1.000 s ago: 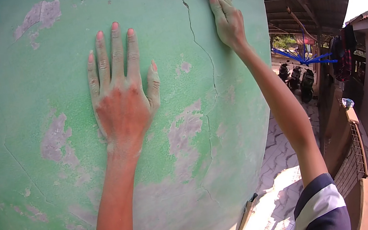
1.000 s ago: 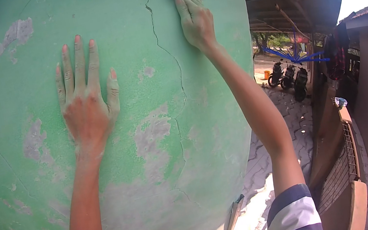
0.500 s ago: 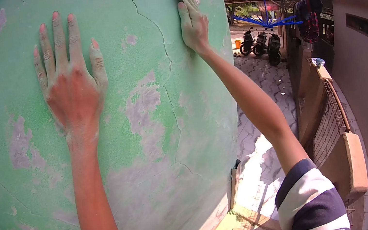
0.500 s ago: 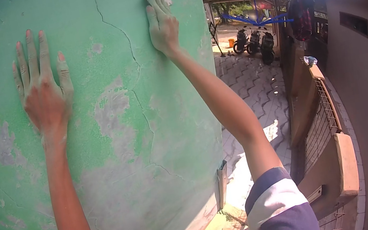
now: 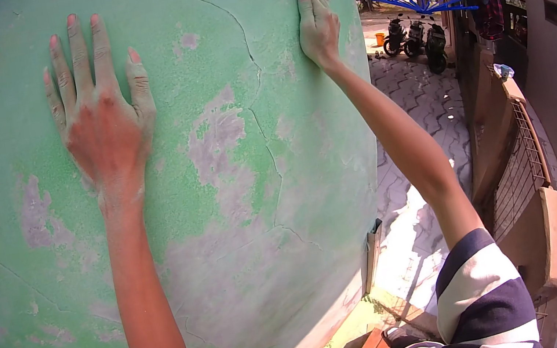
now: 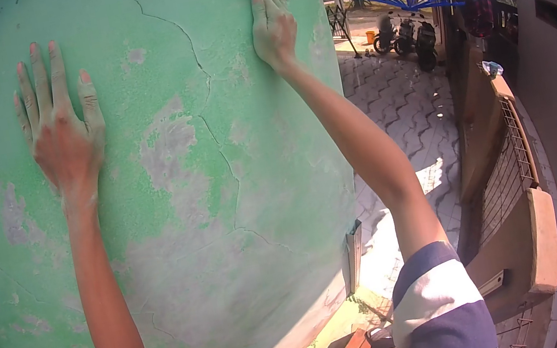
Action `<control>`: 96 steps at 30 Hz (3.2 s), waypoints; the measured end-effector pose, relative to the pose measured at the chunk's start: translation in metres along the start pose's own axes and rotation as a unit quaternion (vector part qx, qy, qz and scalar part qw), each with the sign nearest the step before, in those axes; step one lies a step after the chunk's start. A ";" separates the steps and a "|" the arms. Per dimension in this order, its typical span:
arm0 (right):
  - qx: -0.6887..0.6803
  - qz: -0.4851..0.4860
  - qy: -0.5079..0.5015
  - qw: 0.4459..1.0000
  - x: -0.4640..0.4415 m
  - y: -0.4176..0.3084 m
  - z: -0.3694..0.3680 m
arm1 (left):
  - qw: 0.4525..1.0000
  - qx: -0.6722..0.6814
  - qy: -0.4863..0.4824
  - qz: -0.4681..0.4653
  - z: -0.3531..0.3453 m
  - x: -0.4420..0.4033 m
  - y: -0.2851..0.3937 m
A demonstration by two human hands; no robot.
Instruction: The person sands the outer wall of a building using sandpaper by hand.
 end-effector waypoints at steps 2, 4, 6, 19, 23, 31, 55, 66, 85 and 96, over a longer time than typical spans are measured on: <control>-0.043 0.141 -0.097 0.984 0.022 -0.064 -0.009 | 1.000 -0.014 0.006 -0.002 -0.003 -0.007 0.005; -0.055 0.221 -0.146 0.963 0.016 -0.074 -0.011 | 1.000 -0.023 0.009 -0.007 -0.008 -0.013 0.013; -0.066 0.296 -0.150 0.941 -0.007 -0.049 -0.011 | 1.000 -0.027 0.007 0.002 -0.011 -0.015 0.015; -0.062 0.195 -0.075 0.976 -0.020 0.011 -0.003 | 0.999 -0.046 0.013 -0.027 -0.036 -0.037 0.057; -0.024 0.050 0.016 0.998 -0.063 0.094 0.013 | 0.998 -0.043 0.015 -0.031 -0.054 -0.044 0.082; -0.026 -0.036 -0.047 0.998 0.120 0.104 0.065 | 0.998 -0.039 0.030 -0.039 -0.062 -0.043 0.098; -0.014 0.027 -0.040 0.999 0.096 0.136 0.072 | 0.998 0.006 0.054 -0.033 -0.064 -0.041 0.101; 0.031 -0.120 -0.168 0.978 0.314 0.130 0.136 | 0.998 -0.004 0.041 -0.040 -0.062 -0.039 0.101; 0.040 -0.224 -0.106 0.968 0.376 0.130 0.156 | 0.999 0.007 0.019 -0.044 -0.064 -0.042 0.094; -0.063 -0.041 -0.013 0.997 0.101 0.100 0.064 | 0.998 -0.034 -0.040 -0.021 -0.078 -0.051 0.066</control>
Point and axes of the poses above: each hand's wrist, its own x-axis away from the middle knuckle, its own z-axis out of the back of the hand, y = z × x, the point moved 8 cm from there along -x, towards the middle knuckle, and after that the axes turned 9 degrees about z, right-handed, at the moved point
